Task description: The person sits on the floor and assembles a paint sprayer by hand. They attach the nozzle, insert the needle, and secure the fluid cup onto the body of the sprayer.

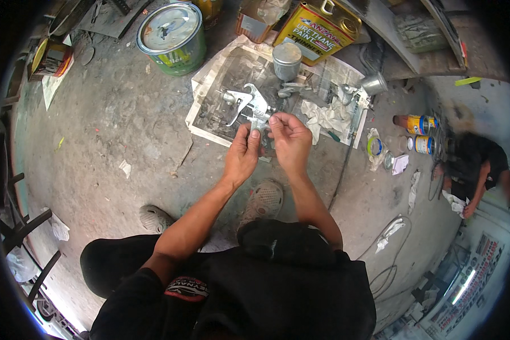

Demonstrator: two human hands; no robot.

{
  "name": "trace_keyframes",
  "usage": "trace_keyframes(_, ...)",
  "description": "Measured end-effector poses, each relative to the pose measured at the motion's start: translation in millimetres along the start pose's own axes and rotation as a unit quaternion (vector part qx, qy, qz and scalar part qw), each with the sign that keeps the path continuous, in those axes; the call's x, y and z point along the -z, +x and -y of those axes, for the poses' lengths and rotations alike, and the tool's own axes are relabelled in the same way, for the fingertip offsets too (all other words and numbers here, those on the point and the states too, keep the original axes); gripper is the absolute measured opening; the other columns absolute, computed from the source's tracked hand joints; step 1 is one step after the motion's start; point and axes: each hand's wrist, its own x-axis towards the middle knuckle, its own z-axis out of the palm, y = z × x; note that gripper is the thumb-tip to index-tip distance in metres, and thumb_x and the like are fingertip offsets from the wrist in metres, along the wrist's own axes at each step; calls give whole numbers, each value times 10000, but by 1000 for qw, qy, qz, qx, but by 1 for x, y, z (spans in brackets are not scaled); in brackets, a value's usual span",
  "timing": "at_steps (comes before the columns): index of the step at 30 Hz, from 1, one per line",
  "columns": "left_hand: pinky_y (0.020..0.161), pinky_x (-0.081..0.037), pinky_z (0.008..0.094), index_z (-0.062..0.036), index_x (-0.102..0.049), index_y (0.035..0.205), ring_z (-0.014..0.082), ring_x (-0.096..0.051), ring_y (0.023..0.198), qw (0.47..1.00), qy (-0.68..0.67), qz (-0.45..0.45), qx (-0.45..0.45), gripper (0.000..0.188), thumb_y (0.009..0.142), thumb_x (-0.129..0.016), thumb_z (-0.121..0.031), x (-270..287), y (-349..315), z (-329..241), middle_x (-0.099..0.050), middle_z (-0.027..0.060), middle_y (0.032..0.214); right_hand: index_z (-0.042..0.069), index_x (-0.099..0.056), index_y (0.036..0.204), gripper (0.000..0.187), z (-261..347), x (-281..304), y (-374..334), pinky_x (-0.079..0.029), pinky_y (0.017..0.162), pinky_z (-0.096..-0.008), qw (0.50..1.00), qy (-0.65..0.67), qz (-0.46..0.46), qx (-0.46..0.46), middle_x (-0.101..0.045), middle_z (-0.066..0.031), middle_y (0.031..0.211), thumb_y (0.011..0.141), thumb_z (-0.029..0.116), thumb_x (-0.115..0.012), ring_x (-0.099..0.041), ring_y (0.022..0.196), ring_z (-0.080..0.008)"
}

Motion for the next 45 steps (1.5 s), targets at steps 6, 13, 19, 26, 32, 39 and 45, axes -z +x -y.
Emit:
trace_keyframes(6,586,-470,329,-28,-535,1232,153,-566,624,998,56,-11,-16,315,1074,-501,-298,2,0,-7,-593,65,713,-29,-672,1044,166,-11,8,4,-556,684,-255,984,160,40,-69,-701,-48,926,980,123,-682,-655,747,-105)
trace_keyframes(13,587,-478,331,-16,-540,1217,153,-588,638,998,44,-34,-25,293,1068,-521,-269,0,3,8,-607,70,724,-15,-597,1068,174,-11,-3,-2,-585,735,-303,999,6,26,-46,-678,-117,1039,1037,156,-590,-676,832,-156)
trace_keyframes(19,606,-503,332,2,-544,1214,166,-626,668,997,50,-55,-19,307,1055,-555,-260,5,9,0,-660,99,773,-35,-530,1118,205,-9,-6,-3,-618,816,-349,993,103,18,-57,-641,-191,1055,1046,154,-560,-704,873,-223)
trace_keyframes(26,603,-503,350,16,-571,1202,198,-634,632,987,136,-68,-46,350,1041,-583,-294,7,5,-7,-655,122,735,-29,-551,1119,168,-17,1,0,-625,758,-338,986,151,3,-76,-664,-189,1045,994,73,-597,-710,832,-219)
trace_keyframes(32,598,-499,367,26,-573,1199,234,-635,619,987,136,-74,-37,356,1034,-594,-288,6,-3,-6,-641,140,719,-34,-592,1137,191,-14,3,-4,-616,735,-315,983,159,-5,-92,-684,-150,985,967,49,-623,-708,820,-207)
trace_keyframes(39,644,-507,422,38,-581,1184,333,-667,677,981,159,-84,-66,346,1030,-591,-272,7,5,0,-664,209,772,-55,-621,1149,208,-19,0,-2,-613,744,-304,987,139,13,-81,-689,-125,981,968,44,-647,-703,829,-183)
trace_keyframes(45,648,-517,336,31,-565,1214,191,-659,697,976,200,-67,-57,349,1033,-602,-265,9,6,-1,-684,125,790,-53,-618,1151,211,-23,1,0,-606,742,-290,988,134,11,-77,-694,-101,956,971,48,-660,-699,829,-168)
